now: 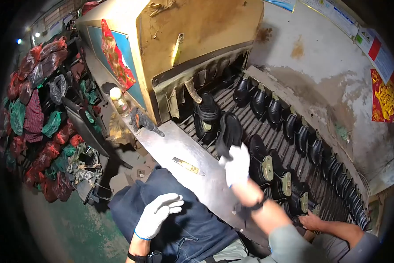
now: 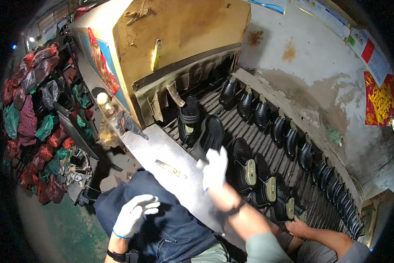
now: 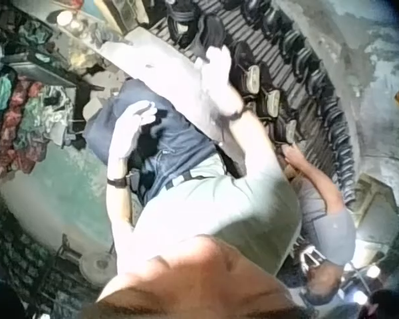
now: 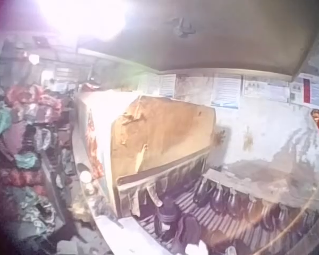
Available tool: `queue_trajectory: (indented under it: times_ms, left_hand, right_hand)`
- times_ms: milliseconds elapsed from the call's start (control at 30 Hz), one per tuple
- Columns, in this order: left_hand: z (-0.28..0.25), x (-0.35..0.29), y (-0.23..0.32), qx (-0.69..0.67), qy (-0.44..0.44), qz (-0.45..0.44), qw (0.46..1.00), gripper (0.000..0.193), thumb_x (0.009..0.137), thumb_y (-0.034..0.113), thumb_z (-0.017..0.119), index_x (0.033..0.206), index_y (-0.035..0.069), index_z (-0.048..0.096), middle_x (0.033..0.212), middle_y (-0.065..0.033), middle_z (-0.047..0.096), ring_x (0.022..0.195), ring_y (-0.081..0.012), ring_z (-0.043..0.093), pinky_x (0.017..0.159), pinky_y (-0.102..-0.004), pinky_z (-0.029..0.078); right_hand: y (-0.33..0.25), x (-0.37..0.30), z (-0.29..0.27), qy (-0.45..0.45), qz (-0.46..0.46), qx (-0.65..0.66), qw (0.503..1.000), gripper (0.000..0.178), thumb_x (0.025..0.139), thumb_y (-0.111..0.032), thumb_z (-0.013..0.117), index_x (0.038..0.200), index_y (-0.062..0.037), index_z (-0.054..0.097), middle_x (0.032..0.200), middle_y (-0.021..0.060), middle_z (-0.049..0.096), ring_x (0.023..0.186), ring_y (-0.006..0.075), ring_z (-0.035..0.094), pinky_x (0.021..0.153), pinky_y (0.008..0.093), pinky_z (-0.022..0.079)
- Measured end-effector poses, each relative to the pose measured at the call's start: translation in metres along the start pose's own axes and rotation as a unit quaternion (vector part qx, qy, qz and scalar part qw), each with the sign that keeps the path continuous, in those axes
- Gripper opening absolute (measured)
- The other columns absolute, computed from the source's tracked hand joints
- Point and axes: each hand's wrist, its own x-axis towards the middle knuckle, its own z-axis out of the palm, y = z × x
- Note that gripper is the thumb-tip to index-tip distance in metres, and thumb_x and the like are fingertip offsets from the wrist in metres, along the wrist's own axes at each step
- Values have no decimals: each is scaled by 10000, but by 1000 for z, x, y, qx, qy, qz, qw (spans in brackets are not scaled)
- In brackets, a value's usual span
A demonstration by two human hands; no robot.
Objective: Clean and inspect shoes before placing them on a conveyor.
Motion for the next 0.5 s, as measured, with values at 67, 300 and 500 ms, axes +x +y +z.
queue_trajectory:
  times_ms: [67,300,500]
  left_hand:
    - [13,20,-13,-84,-15,15,996,819,1043,408,769,1639,-34,423,1620,-249,535,1477,-363,562,1198,-500,496]
    - [23,-21,-32,-162,132,-76,975,651,913,123,805,1483,-86,570,1278,-236,758,1102,-384,784,948,-514,674]
    - [17,-55,-1,7,238,95,967,838,815,222,934,1522,-25,558,1315,-134,737,1158,-257,732,1014,-389,595]
  right_hand:
    - [-35,-120,27,-1,51,-108,993,583,1017,-84,636,1572,-99,458,1173,24,605,976,134,635,752,327,612]
    - [-11,-50,-53,-56,-257,-511,818,941,891,-167,867,1665,18,365,1294,156,644,1112,243,633,1006,384,562]
    - [10,146,-90,-9,38,-349,936,841,726,-106,943,1472,-63,558,1251,83,694,1099,282,665,926,424,592]
